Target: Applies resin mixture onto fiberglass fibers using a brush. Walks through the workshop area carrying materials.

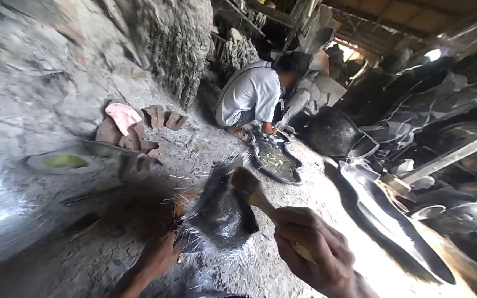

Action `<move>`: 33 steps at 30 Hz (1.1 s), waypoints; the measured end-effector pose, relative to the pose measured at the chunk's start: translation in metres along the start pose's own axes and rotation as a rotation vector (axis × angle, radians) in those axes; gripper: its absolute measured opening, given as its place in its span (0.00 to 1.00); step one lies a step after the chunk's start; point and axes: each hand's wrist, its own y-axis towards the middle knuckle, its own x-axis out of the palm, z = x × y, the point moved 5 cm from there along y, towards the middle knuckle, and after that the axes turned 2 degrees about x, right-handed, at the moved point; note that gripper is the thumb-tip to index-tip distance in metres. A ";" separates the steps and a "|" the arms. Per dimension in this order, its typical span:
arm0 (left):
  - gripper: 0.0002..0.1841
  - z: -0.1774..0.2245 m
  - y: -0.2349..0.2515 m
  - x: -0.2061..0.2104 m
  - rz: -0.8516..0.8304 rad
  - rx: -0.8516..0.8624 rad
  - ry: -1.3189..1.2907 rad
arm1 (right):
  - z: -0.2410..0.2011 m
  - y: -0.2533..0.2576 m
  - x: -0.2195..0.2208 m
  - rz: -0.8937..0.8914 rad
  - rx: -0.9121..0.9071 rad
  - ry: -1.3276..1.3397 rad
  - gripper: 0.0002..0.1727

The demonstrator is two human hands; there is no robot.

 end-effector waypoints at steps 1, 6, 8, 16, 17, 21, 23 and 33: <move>0.26 0.000 0.000 0.000 -0.002 0.000 0.006 | 0.000 -0.002 0.000 0.003 -0.005 0.000 0.03; 0.26 0.005 -0.002 -0.004 0.005 0.019 -0.009 | 0.012 -0.009 0.005 -0.032 0.050 0.023 0.05; 0.26 0.003 -0.001 -0.004 0.015 0.027 -0.020 | 0.010 -0.004 -0.009 0.059 0.089 0.031 0.06; 0.26 0.003 0.000 0.000 -0.009 0.018 -0.004 | 0.011 -0.021 0.015 0.012 -0.008 0.006 0.05; 0.26 0.004 -0.001 -0.001 -0.028 0.014 0.003 | 0.012 -0.023 0.013 0.032 0.023 0.013 0.05; 0.26 0.001 -0.003 0.001 -0.016 0.016 0.004 | 0.007 -0.035 -0.007 0.299 0.336 0.102 0.07; 0.26 0.001 -0.001 0.001 0.021 0.030 -0.016 | 0.010 -0.049 0.006 0.432 0.520 0.208 0.07; 0.26 0.000 0.000 -0.001 -0.011 -0.030 0.029 | 0.033 -0.041 0.032 0.614 0.640 0.382 0.05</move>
